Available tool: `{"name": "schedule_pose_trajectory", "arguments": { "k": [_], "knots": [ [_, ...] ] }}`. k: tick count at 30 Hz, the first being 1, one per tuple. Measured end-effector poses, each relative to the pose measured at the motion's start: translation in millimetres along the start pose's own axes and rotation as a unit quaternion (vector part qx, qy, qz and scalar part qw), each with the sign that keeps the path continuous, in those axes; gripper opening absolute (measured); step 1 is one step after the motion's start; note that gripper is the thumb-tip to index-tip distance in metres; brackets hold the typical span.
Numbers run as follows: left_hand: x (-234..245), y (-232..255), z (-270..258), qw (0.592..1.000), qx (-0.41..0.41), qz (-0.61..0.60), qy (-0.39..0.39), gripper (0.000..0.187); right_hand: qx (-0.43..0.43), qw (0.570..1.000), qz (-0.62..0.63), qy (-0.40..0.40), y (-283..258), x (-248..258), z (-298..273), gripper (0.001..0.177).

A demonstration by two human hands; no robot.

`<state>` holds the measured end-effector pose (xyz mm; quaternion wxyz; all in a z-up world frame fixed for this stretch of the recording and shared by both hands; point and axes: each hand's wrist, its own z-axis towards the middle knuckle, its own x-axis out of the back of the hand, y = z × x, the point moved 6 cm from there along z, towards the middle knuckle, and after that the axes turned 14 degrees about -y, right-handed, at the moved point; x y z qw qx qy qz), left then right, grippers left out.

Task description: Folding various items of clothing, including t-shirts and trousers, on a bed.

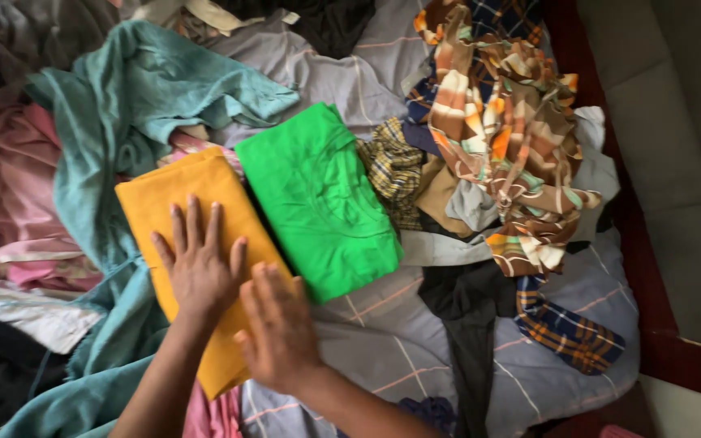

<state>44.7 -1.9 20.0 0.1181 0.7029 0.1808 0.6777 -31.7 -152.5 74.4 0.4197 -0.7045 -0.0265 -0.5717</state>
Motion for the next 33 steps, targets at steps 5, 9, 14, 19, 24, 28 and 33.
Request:
{"name": "schedule_pose_trajectory", "arguments": {
  "k": [5,9,14,19,24,28,33],
  "knots": [
    [-19,-5,-6,1.0,0.003,-0.026,-0.002,0.074,0.039,0.995,-0.045,-0.081,32,-62,-26,0.076],
    [-17,-9,-3,1.0,0.01,-0.011,0.002,0.074,0.055,0.992,-0.041,-0.109,29,-55,-28,0.077],
    [-19,14,-5,0.999,0.018,0.034,0.008,0.076,0.045,0.988,-0.014,-0.146,43,-38,-55,0.074],
    [-30,92,-39,1.0,-0.015,0.004,0.013,0.079,0.079,0.993,0.035,-0.081,83,12,-103,0.058],
    [-60,204,-67,0.989,-0.12,-0.034,-0.081,0.082,0.005,0.995,0.092,0.033,165,74,-150,0.028],
    [-119,264,-93,0.967,-0.199,-0.017,-0.159,0.078,-0.11,0.988,0.061,0.095,261,90,-210,0.017],
    [-230,280,-136,0.928,-0.206,-0.043,-0.308,0.075,-0.321,0.942,0.07,0.069,367,69,-303,0.014]
  ]
}}
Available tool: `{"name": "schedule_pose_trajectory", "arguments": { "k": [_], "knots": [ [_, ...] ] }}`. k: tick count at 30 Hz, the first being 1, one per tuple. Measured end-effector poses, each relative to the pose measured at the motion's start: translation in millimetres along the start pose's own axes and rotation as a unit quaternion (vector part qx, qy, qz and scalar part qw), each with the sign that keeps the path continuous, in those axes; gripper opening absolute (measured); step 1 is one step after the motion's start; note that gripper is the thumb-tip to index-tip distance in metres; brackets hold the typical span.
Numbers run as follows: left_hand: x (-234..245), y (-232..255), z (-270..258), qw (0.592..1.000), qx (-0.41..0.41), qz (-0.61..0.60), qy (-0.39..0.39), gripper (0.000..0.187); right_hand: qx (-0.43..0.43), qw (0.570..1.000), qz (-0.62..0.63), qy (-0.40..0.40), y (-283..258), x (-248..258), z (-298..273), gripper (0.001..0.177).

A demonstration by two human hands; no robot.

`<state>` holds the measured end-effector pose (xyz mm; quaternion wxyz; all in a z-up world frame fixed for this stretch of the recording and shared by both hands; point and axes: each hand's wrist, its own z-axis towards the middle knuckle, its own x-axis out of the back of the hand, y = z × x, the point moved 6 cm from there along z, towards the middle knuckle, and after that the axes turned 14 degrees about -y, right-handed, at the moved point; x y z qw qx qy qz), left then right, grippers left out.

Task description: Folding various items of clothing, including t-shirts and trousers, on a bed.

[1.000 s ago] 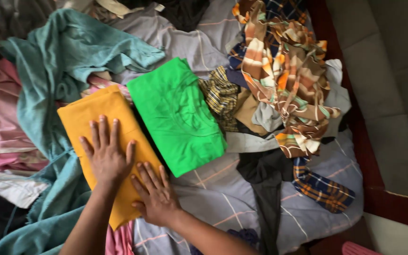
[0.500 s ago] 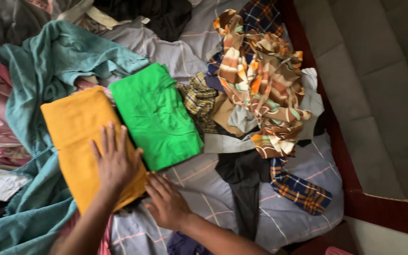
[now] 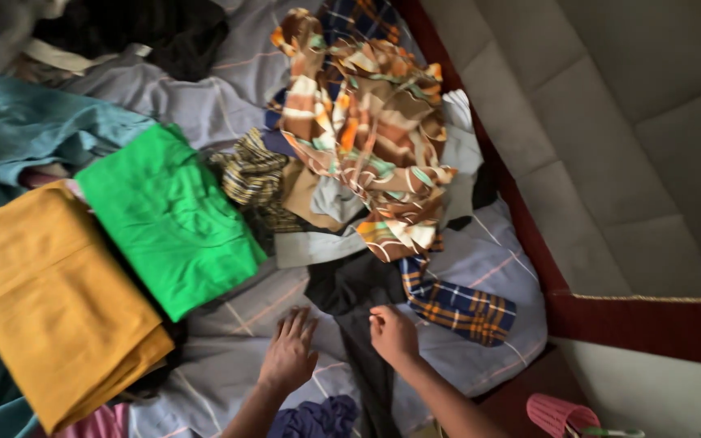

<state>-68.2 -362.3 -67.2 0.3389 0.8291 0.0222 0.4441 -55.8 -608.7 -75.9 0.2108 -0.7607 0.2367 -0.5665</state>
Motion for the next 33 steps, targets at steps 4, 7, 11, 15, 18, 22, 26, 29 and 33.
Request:
{"name": "schedule_pose_trajectory", "arguments": {
  "k": [4,7,11,15,18,22,26,29,33],
  "knots": [
    [-12,22,4,0.993,0.092,-0.023,-0.073,0.084,-0.085,0.996,0.0,-0.001,29,0,-24,0.017],
    [-14,25,9,0.991,0.13,-0.023,-0.039,0.092,-0.077,0.996,0.001,0.036,27,-5,-34,0.029],
    [-23,1,26,0.979,0.159,-0.062,0.112,0.064,-0.049,0.999,0.001,0.023,46,-45,-33,0.033],
    [-32,-52,56,0.9,0.271,-0.286,0.188,0.054,-0.041,0.987,0.117,-0.105,56,-64,-25,0.025],
    [-44,-76,78,0.789,0.273,-0.512,0.2,0.062,-0.104,0.939,0.252,-0.209,46,-51,-23,0.029],
    [-42,-68,76,0.72,0.194,-0.646,0.164,0.046,-0.159,0.916,0.264,-0.257,88,-47,-26,0.031],
    [-27,-59,44,0.807,0.147,-0.559,0.116,0.029,-0.118,0.97,0.122,-0.172,122,-18,-24,0.028],
    [-26,-52,19,0.843,0.149,-0.504,0.113,0.029,-0.155,0.977,0.066,-0.13,118,0,-30,0.025],
    [-14,-18,8,0.828,0.08,-0.548,0.094,0.025,-0.171,0.983,0.009,-0.068,116,-5,-39,0.021]
  ]
}}
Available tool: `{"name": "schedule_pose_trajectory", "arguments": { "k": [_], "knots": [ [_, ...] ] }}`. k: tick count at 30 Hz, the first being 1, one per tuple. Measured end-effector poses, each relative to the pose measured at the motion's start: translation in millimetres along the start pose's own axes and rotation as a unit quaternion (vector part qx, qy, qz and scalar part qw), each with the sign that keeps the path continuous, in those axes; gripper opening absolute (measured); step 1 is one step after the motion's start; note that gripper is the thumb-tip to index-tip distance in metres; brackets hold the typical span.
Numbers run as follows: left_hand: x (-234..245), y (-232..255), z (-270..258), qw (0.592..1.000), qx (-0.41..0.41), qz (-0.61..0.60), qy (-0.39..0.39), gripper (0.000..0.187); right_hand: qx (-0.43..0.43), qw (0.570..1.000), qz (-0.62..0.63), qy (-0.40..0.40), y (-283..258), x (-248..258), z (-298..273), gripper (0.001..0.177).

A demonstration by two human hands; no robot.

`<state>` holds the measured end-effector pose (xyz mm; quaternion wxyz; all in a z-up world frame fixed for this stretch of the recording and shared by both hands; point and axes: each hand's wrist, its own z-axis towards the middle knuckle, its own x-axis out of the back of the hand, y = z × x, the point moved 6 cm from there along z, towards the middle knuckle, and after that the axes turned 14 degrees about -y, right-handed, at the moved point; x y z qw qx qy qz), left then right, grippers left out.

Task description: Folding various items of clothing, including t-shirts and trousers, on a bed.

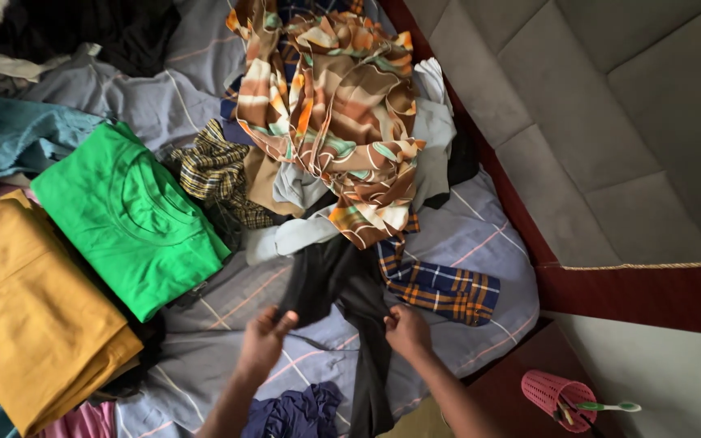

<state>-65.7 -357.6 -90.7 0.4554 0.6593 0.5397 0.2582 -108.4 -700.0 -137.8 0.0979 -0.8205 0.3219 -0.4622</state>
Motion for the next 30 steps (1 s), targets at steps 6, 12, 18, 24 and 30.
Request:
{"name": "schedule_pose_trajectory", "arguments": {
  "k": [6,12,18,24,30],
  "knots": [
    [-49,15,-35,0.993,-0.012,0.049,-0.102,0.02,0.114,0.985,0.046,0.124,-63,28,-43,0.037],
    [-73,55,-73,0.989,0.04,0.077,-0.122,0.021,0.292,0.918,0.115,0.244,-180,99,-129,0.034],
    [-135,-31,-63,0.971,-0.098,-0.004,-0.22,0.03,0.178,0.984,-0.017,0.024,-189,64,-104,0.054],
    [-139,-89,-34,0.98,-0.013,-0.033,-0.197,0.042,0.139,0.988,-0.069,-0.028,-133,43,-63,0.037],
    [-98,76,-28,0.983,-0.048,0.176,-0.014,0.044,0.093,0.99,-0.103,-0.036,-209,104,-124,0.028]
  ]
}}
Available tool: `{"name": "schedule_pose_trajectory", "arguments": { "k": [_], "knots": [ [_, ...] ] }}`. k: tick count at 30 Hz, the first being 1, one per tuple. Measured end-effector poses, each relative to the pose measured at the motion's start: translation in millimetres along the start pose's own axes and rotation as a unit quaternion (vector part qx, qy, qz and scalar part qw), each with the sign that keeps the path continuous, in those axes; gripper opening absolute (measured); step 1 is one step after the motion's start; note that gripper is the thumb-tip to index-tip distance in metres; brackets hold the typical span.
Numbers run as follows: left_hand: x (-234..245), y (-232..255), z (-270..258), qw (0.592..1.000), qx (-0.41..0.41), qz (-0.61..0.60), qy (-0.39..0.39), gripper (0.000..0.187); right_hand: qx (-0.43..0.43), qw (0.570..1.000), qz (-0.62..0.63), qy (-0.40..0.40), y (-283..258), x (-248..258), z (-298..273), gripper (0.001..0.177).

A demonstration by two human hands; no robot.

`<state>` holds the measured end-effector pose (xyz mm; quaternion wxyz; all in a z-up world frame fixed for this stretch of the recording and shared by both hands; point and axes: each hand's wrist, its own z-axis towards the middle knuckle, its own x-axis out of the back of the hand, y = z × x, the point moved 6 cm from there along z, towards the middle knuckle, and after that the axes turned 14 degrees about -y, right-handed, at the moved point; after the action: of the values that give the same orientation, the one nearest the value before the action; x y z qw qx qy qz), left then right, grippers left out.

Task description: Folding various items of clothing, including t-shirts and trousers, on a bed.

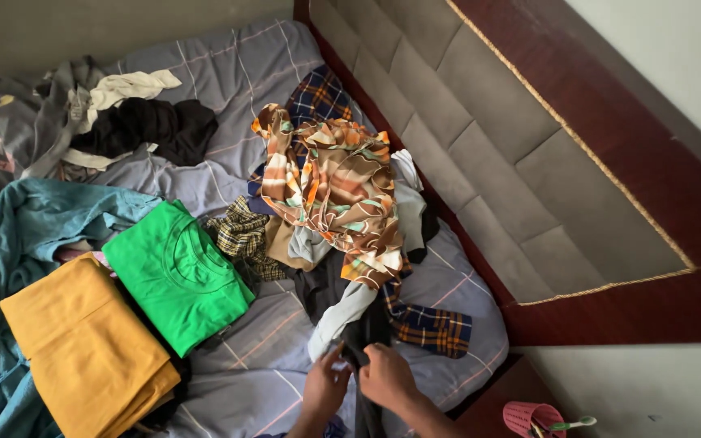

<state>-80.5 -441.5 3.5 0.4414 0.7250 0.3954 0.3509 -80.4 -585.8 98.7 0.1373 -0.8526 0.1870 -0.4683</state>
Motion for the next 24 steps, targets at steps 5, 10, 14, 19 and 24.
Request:
{"name": "schedule_pose_trajectory", "arguments": {
  "k": [5,10,14,19,24],
  "knots": [
    [-17,-44,46,0.99,-0.102,0.102,-0.005,0.033,0.006,1.0,0.014,-0.001,-9,-9,-12,0.027],
    [-1,-25,41,0.992,-0.069,0.108,0.015,0.062,-0.004,1.0,0.025,-0.016,-10,-25,-23,0.032],
    [27,29,9,0.988,-0.074,0.123,0.053,0.081,0.015,0.997,-0.002,-0.078,-18,-18,-41,0.035],
    [68,118,-41,0.953,-0.213,0.192,0.098,0.089,0.071,0.982,0.001,-0.173,-24,6,-67,0.039],
    [93,188,-74,0.918,-0.338,0.184,0.091,0.09,0.164,0.962,-0.014,-0.219,-26,54,-93,0.029]
  ]
}}
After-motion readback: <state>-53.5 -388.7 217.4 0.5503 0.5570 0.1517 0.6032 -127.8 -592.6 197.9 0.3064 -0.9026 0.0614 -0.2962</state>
